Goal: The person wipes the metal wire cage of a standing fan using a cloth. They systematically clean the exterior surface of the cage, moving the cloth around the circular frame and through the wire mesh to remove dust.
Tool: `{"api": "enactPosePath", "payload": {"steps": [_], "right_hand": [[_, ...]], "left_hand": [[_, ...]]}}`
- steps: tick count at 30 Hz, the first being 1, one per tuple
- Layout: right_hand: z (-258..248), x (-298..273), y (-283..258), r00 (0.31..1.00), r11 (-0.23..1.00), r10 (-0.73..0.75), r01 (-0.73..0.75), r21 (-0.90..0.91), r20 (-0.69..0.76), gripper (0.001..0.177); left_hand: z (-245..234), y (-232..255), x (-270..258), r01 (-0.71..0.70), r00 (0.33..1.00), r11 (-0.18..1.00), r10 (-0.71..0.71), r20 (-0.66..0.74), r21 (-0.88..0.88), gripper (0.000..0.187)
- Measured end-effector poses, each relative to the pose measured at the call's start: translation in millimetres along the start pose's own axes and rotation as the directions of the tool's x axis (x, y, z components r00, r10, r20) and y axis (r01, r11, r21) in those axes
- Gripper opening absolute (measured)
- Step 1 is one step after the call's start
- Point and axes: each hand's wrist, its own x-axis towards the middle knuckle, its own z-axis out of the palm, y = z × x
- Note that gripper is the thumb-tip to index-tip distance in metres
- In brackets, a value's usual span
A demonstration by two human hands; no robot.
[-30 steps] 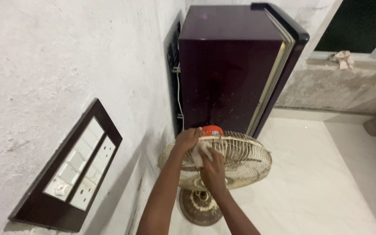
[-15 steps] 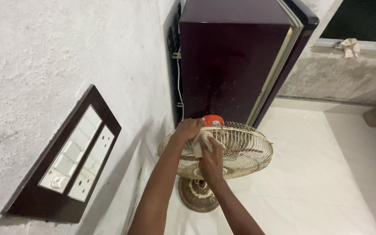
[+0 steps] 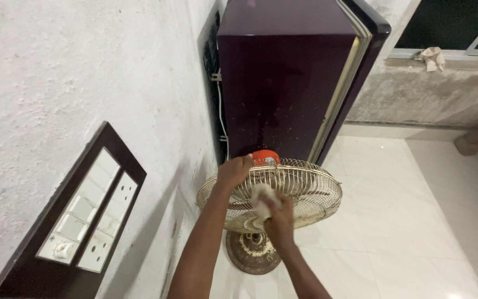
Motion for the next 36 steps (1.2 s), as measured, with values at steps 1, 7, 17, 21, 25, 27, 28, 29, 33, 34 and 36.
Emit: {"api": "enactPosePath", "payload": {"steps": [1,7,17,21,25,27,28,29,33,34,36], "right_hand": [[-9,9,4,0.998,1.0,0.019,-0.019,-0.004,-0.057,0.058],[-42,45,28,0.944,0.956,-0.217,0.155,-0.248,-0.248,0.052],[-49,6,36,0.992,0.989,0.127,-0.124,-0.075,0.027,0.042],[-74,7,60,0.918,0.885,0.396,-0.373,0.277,-0.027,0.03],[-123,11,90,0.865,0.86,0.443,-0.334,0.385,-0.238,0.039],[-142,16,102,0.882,0.964,0.249,-0.186,0.189,-0.399,0.04],[-145,21,106,0.892,0.972,0.235,-0.207,0.113,-0.386,0.04],[-147,25,110,0.902,0.974,0.221,-0.224,0.036,-0.372,0.041],[-117,32,120,0.798,0.805,0.593,-0.59,-0.057,0.112,0.056],[-106,24,121,0.9,0.912,0.41,-0.402,-0.078,0.149,0.061],[-98,10,131,0.978,0.977,0.21,-0.21,-0.032,0.007,0.063]], "left_hand": [[1,0,0,-0.002,1.0,1.0,0.002,-0.009,-0.004,0.072],[-2,4,-6,0.009,1.0,1.0,-0.008,-0.017,0.014,0.075],[-13,21,-27,-0.135,0.972,0.98,0.16,-0.173,0.149,0.076],[-6,24,-29,-0.369,0.892,0.87,0.43,-0.139,0.326,0.084],[6,41,-43,-0.339,0.901,0.866,0.411,-0.136,0.368,0.089],[8,57,-44,-0.301,0.912,0.859,0.386,-0.139,0.413,0.086],[8,67,-43,-0.304,0.915,0.862,0.383,-0.13,0.405,0.084],[8,77,-41,-0.306,0.917,0.865,0.38,-0.121,0.398,0.081],[18,109,-39,-0.229,0.958,0.932,0.267,-0.106,0.279,0.07],[22,111,-39,-0.232,0.953,0.934,0.274,-0.128,0.271,0.066],[25,109,-36,-0.236,0.942,0.936,0.286,-0.175,0.26,0.06]]}}
